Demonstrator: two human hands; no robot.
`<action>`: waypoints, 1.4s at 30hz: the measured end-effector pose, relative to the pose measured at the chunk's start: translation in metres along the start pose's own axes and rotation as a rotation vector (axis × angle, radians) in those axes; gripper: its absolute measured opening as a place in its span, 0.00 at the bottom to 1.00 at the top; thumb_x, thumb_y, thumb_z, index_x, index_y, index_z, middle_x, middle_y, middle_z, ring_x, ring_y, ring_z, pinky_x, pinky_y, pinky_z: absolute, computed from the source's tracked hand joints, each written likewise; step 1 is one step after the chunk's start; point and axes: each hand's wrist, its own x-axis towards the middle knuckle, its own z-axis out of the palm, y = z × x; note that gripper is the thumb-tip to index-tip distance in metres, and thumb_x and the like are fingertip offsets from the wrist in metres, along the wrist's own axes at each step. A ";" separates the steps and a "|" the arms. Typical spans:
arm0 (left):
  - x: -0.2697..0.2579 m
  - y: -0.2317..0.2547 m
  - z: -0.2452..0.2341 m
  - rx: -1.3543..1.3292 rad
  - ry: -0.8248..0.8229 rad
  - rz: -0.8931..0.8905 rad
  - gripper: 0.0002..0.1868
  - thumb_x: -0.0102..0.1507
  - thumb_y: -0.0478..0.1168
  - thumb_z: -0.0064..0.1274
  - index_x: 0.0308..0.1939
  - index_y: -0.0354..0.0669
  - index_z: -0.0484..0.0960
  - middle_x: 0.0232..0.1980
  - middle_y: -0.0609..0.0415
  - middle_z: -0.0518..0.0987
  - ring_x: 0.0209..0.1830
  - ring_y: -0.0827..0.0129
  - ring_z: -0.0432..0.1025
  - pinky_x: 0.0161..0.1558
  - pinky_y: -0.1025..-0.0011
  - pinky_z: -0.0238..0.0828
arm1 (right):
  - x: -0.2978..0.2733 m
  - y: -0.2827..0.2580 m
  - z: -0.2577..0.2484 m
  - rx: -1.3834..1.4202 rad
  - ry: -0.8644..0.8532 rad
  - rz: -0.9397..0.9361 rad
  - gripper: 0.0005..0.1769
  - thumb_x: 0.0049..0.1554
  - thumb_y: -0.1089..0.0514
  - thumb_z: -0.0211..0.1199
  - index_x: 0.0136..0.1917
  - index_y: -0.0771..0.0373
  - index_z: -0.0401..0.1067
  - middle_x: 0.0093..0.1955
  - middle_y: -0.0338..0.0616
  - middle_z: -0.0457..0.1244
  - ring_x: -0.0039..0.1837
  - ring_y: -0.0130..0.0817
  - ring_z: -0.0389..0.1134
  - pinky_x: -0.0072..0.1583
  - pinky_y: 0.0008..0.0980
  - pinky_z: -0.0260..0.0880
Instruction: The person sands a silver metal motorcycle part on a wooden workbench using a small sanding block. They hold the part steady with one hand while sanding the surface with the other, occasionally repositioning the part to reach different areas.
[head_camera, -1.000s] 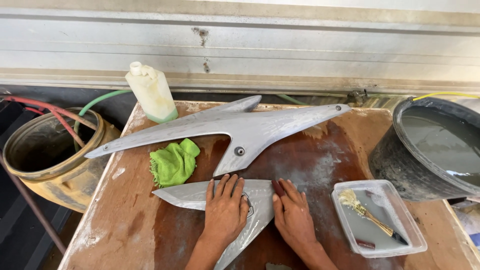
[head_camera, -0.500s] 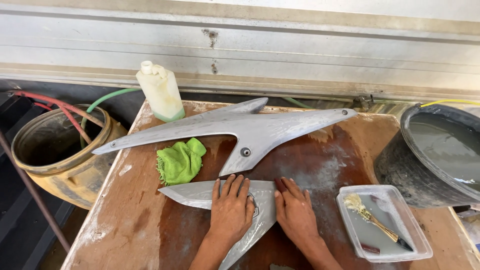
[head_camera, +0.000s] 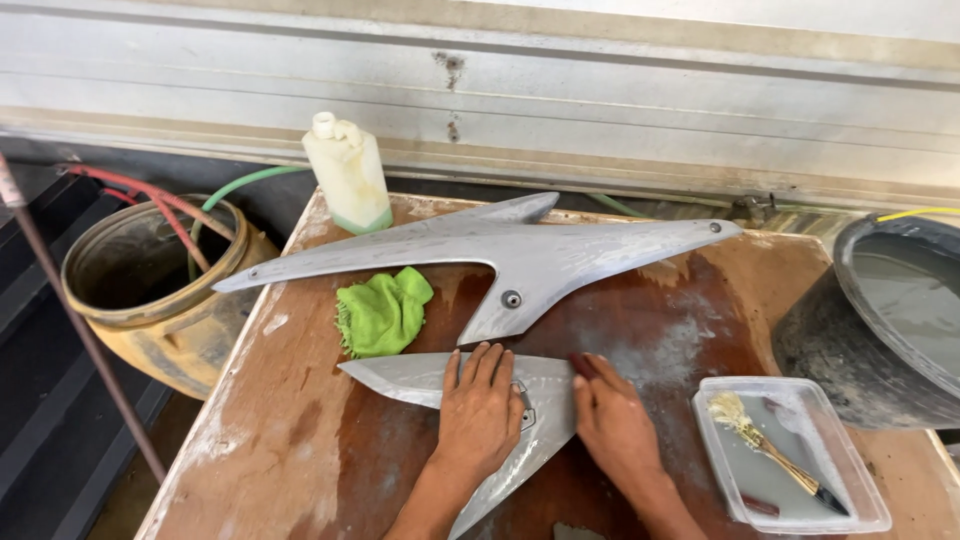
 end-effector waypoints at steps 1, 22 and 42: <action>0.000 0.000 -0.001 0.001 -0.001 -0.008 0.25 0.61 0.40 0.47 0.59 0.27 0.77 0.64 0.35 0.75 0.71 0.45 0.64 0.72 0.44 0.48 | -0.004 0.000 -0.005 -0.001 -0.007 -0.003 0.19 0.62 0.52 0.54 0.46 0.67 0.81 0.75 0.41 0.62 0.68 0.44 0.69 0.65 0.41 0.73; -0.001 -0.002 0.002 -0.003 0.005 -0.006 0.25 0.61 0.40 0.49 0.59 0.29 0.78 0.64 0.37 0.76 0.71 0.47 0.65 0.72 0.44 0.48 | -0.033 0.004 0.010 0.099 0.092 -0.249 0.16 0.60 0.55 0.56 0.55 0.65 0.79 0.77 0.39 0.60 0.81 0.40 0.53 0.77 0.58 0.45; -0.002 -0.004 0.005 -0.006 -0.015 -0.013 0.25 0.61 0.40 0.48 0.59 0.30 0.77 0.64 0.37 0.76 0.71 0.48 0.65 0.73 0.45 0.49 | -0.033 0.030 0.008 0.038 0.093 -0.053 0.19 0.60 0.55 0.56 0.34 0.68 0.77 0.78 0.48 0.57 0.83 0.49 0.50 0.76 0.67 0.47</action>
